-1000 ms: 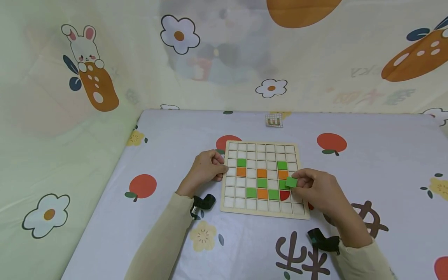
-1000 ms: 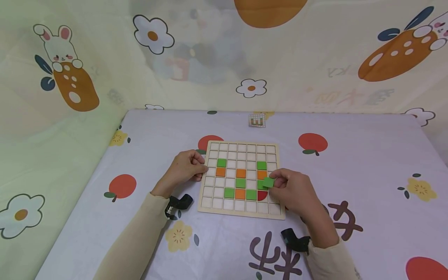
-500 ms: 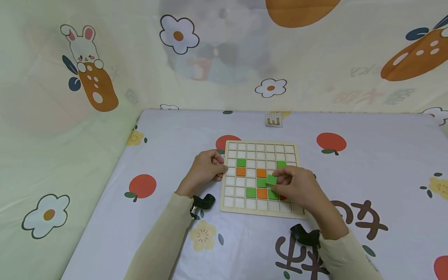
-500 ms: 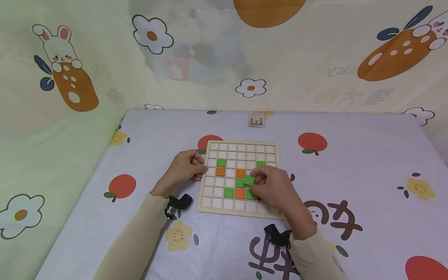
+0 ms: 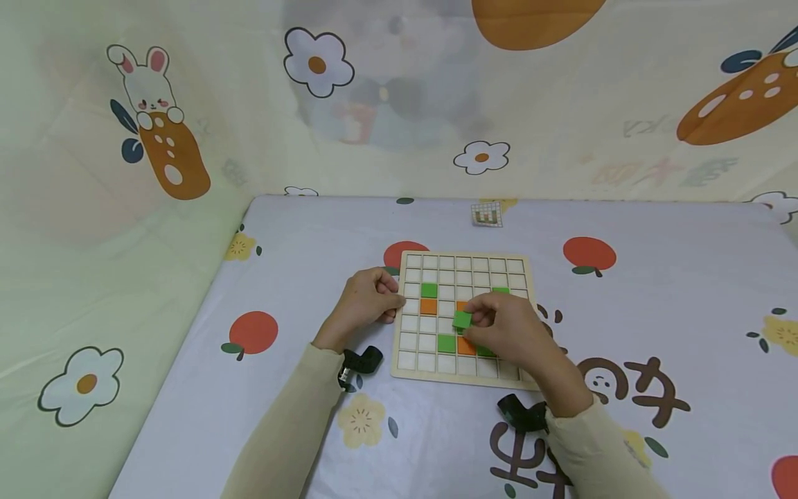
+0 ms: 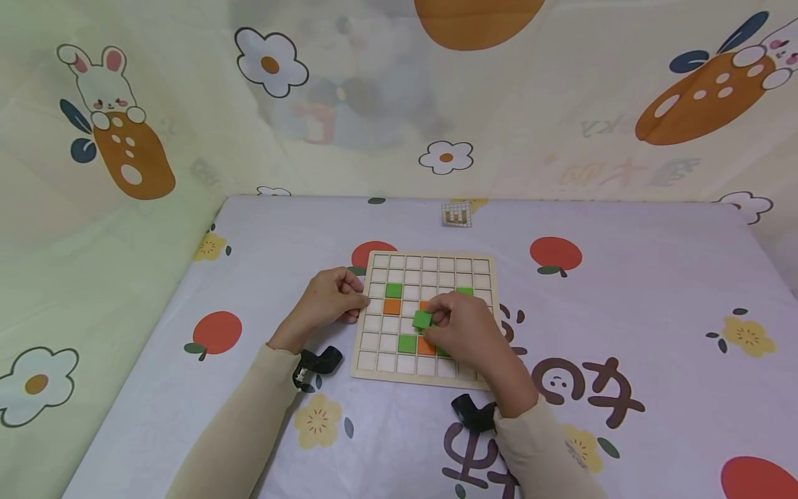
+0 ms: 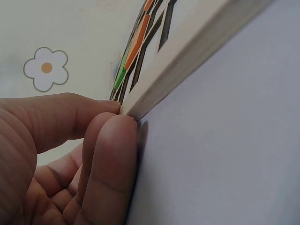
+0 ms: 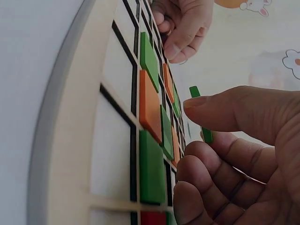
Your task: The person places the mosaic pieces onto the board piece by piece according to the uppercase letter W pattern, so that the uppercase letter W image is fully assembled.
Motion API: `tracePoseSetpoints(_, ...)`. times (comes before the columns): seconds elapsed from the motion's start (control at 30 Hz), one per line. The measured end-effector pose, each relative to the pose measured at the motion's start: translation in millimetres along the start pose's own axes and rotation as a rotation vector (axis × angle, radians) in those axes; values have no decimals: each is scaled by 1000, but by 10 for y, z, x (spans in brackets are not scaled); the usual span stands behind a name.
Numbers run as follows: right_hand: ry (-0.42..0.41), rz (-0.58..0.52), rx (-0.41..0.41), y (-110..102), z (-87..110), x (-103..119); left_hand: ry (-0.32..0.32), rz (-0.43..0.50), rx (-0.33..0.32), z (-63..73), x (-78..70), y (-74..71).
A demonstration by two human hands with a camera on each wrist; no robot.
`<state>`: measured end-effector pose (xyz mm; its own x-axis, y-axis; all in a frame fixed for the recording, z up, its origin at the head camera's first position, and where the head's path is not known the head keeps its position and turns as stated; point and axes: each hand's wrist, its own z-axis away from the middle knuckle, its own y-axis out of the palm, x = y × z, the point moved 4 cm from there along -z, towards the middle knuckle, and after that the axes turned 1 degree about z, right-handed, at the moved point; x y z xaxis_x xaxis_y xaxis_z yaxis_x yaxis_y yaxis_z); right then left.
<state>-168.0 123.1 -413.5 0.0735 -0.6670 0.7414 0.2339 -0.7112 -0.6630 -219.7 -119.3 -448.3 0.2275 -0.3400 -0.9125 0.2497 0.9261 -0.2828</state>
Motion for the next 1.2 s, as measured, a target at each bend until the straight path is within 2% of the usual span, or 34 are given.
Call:
tracePoseSetpoints(0.37,-51,-4,16,91,-86,74,9,-16,-1,-18,16,0)
tracePoseSetpoints(0.57,-44,-16,38,149,-129,109,16,-18,2,-13,16,-2)
tracePoseSetpoints(1.2,-73,49,88,273,-210,251,23,-19,7,9,-12,-7)
